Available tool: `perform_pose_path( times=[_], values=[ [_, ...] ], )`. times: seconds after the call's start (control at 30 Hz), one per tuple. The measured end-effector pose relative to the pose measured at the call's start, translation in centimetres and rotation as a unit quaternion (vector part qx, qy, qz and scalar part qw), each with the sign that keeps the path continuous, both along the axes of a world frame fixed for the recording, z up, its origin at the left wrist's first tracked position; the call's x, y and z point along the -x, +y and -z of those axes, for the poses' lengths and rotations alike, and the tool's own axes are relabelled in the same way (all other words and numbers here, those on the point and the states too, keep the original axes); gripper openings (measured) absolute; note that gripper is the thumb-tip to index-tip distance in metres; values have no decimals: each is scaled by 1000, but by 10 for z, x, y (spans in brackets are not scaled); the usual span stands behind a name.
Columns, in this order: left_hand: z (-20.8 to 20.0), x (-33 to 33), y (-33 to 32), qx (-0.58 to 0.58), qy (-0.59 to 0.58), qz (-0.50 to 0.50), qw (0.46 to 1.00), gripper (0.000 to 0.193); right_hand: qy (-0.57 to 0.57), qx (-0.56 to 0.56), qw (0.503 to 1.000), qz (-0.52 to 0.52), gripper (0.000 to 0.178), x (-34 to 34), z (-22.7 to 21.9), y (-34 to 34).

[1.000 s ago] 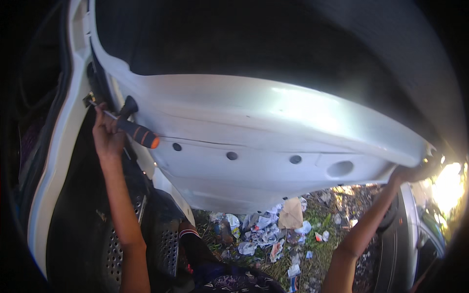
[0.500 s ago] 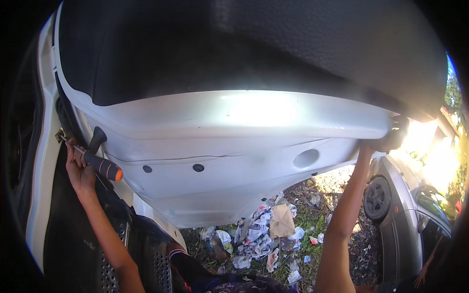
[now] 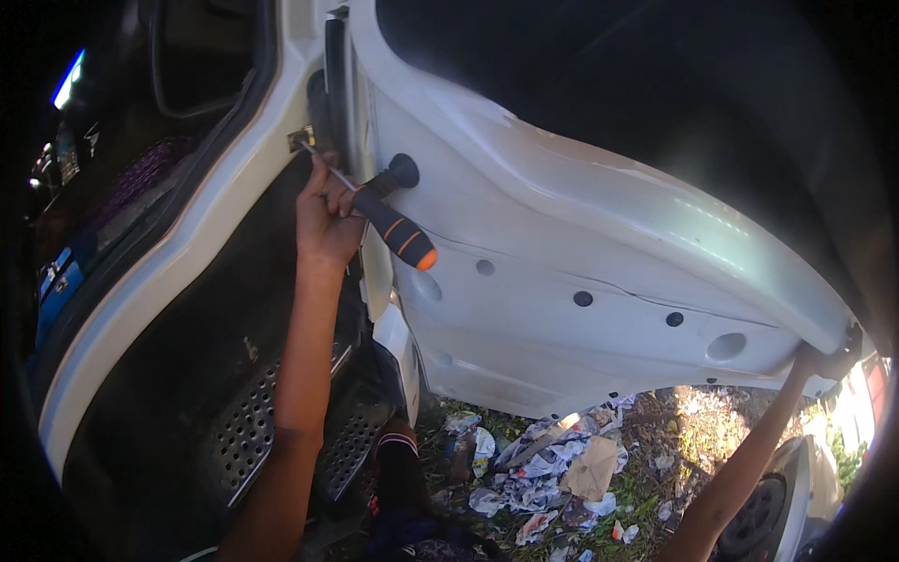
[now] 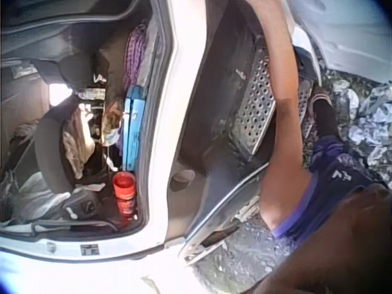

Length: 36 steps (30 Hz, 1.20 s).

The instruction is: The person uses a screwdriver to remove screws from the interior door panel of a white car. They then move a wooden stool and continue to work on the door mechanism, eventually removing the door panel.

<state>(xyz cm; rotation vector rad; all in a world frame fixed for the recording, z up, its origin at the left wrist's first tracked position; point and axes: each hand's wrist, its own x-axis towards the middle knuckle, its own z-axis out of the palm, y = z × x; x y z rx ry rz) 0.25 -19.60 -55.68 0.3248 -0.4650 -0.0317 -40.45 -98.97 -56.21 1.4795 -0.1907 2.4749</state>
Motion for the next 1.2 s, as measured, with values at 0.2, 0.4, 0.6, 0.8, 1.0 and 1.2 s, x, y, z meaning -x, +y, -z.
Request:
perform_pose_path(
  times=[0.2,0.4,0.6,0.8,1.0,1.2],
  values=[
    [-3,0,16,5,2,-10,1000,27,32,-2,999,42,39,-19,1,-2],
    [-13,0,-5,23,41,-5,999,28,-60,-84,994,48,33,-28,-16,247],
    [-12,2,5,17,52,-30,998,26,537,-229,602,-545,57,-200,-1,616],
    [-35,10,-11,51,76,8,996,27,401,-395,392,-728,64,-294,-26,652],
    [-20,-2,0,36,39,4,999,29,432,-363,477,-674,53,-292,-23,665],
    [-13,-6,4,13,19,9,1000,33,485,-266,552,-624,45,-285,-14,662]
  ],
)
